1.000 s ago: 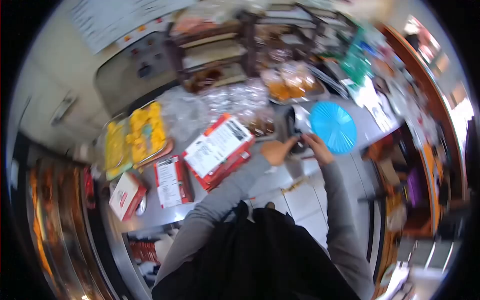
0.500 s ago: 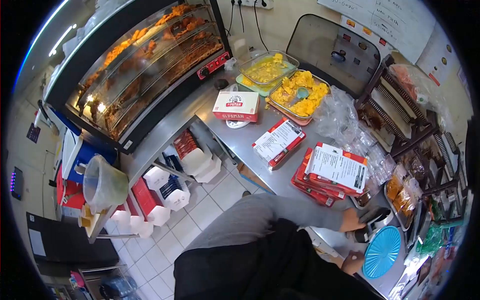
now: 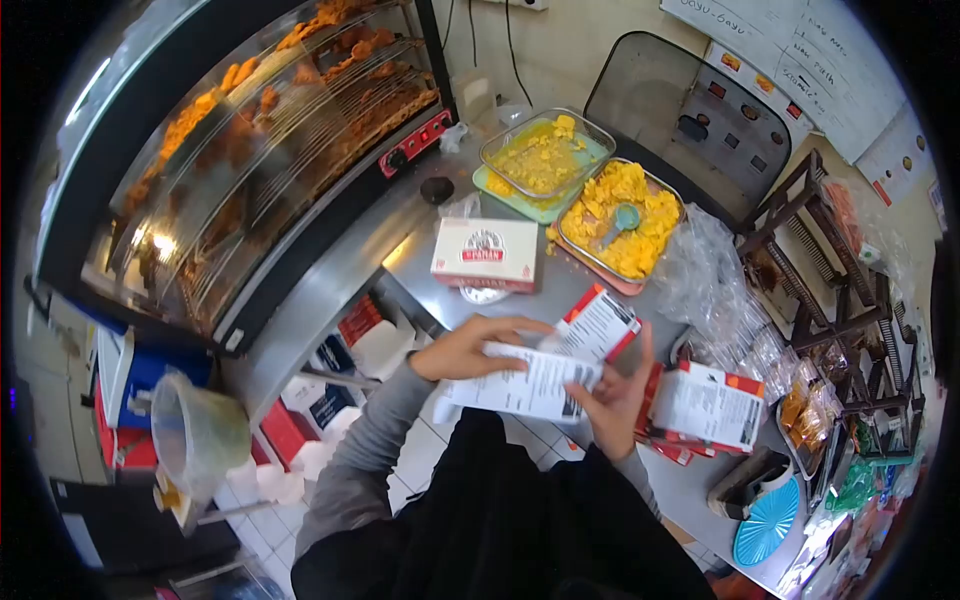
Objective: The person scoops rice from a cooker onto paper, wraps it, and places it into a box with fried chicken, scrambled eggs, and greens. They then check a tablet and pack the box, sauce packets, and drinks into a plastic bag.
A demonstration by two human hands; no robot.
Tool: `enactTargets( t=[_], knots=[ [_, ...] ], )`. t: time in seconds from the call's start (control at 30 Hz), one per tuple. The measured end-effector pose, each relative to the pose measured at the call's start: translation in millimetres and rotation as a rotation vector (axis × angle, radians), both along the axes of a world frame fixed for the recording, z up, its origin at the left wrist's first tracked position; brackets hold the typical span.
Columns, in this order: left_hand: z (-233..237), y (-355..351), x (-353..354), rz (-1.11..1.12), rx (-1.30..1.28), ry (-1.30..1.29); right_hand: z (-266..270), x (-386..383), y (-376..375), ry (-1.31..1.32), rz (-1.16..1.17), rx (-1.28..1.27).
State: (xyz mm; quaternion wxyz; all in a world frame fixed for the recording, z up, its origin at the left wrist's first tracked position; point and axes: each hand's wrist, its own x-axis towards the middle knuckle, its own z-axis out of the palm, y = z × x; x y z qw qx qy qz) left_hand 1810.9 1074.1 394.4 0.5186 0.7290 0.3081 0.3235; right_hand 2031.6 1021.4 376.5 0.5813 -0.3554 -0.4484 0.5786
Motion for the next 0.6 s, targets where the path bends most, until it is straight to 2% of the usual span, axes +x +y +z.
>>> enactTargets(
  t=[0.03, 0.07, 0.1, 0.17, 0.2, 0.27, 0.3, 0.33, 0.43, 0.47, 0.57, 0.6],
  knots=[
    [11.7, 15.9, -28.6, 0.127, -0.076, 0.314, 1.2, -22.9, 29.4, 0.005, -0.027, -0.001],
    [0.9, 36.5, -51.6, 0.268, 0.266, 0.322, -8.7, -40.4, 61.7, -0.039, -0.016, 0.01],
    [22.6, 52.0, -63.8, 0.418, 0.083, 0.87, -24.3, -56.9, 93.6, -0.083, -0.004, 0.019],
    [-13.0, 90.0, -88.1, 0.62, 0.694, 1.074, -48.7, -86.8, 147.6, -0.222, -0.087, 0.031],
    [-28.4, 106.8, -93.1, 0.42, 0.735, 0.984, -53.9, -97.0, 165.5, -0.293, -0.127, 0.031],
    [-54.2, 133.1, -93.9, 0.014, 0.797, 0.786, -60.0, -106.9, 183.0, -0.743, -0.228, 0.077],
    [-64.7, 138.3, -94.8, -0.014, 0.788, 0.777, -58.9, -109.2, 187.4, -0.971, -0.271, 0.091],
    [-73.9, 139.7, -95.7, -0.046, 0.782, 0.77, -54.6, -106.5, 188.8, -1.085, -0.48, 0.337],
    [-74.4, 149.0, -98.3, -0.104, 0.767, 0.752, -48.4, -67.3, 191.6, -1.325, -0.549, 0.504],
    [-73.2, 150.7, -100.0, -0.115, 0.766, 0.749, -67.2, -53.9, 199.1, -0.999, -0.381, 0.318],
    [-77.0, 152.9, -101.7, -0.125, 0.762, 0.729, -54.1, -48.3, 212.7, -0.995, 0.284, 0.007],
    [-78.6, 152.9, -101.6, -0.121, 0.76, 0.721, -61.4, -52.2, 217.4, -1.238, 0.266, 0.001]
  ],
)
